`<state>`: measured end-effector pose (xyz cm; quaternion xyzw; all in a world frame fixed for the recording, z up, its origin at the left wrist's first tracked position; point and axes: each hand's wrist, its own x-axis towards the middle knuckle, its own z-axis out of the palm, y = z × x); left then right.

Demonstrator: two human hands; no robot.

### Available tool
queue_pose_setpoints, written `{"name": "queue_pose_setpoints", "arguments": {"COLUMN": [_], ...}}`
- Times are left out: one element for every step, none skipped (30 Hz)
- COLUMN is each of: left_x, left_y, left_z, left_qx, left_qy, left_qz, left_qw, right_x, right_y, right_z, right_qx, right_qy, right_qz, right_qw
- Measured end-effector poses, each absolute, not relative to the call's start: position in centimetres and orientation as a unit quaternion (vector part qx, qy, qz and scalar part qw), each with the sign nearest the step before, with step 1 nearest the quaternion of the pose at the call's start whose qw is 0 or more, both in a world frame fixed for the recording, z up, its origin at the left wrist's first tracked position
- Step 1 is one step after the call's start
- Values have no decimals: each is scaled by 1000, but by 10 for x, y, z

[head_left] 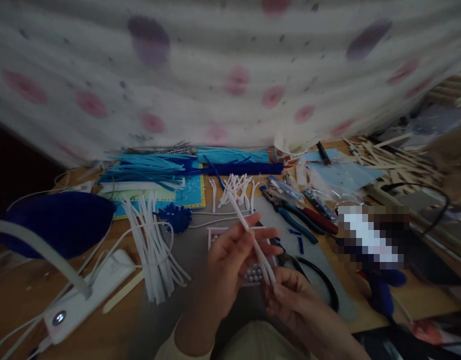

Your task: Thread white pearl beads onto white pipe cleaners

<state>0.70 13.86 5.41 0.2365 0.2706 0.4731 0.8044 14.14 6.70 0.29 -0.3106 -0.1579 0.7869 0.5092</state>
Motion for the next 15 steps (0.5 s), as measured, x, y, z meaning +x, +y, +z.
{"name": "queue_pose_setpoints", "arguments": {"left_x": [6,6,5,5,5,5,5,6,6,7,7,8,8,9,9], "left_y": [135,132,131,130,130,130,130,130,130,130,130,130,131,131,132], "left_z": [54,55,55,56,56,56,56,56,56,56,56,56,56,56,56], "left_qx": [243,248,251,252,250,246,241,237,235,236,239,240,241,241,240], "left_qy": [279,288,297,305,309,309,308,309,309,308,306,304,302,299,296], "left_qz": [464,459,457,457,458,461,463,467,471,474,477,479,479,478,477], "left_qw": [805,803,800,797,795,795,795,794,792,790,788,787,788,790,792], "right_x": [140,139,137,136,135,135,135,135,136,136,137,138,138,139,139], "right_y": [67,68,68,68,68,69,69,70,71,72,72,73,73,73,73], "right_z": [4,4,5,6,8,9,11,12,12,12,12,11,10,9,9], "right_qx": [-320,-330,-341,-355,-371,-385,-399,-412,-424,-434,-440,-444,-446,-445,-444], "right_qy": [-158,-157,-157,-159,-163,-170,-180,-190,-199,-206,-209,-211,-211,-211,-211], "right_qz": [786,785,782,778,772,764,756,747,738,728,720,713,708,705,705], "right_qw": [505,501,497,493,489,488,487,487,486,489,493,500,505,510,511]}}
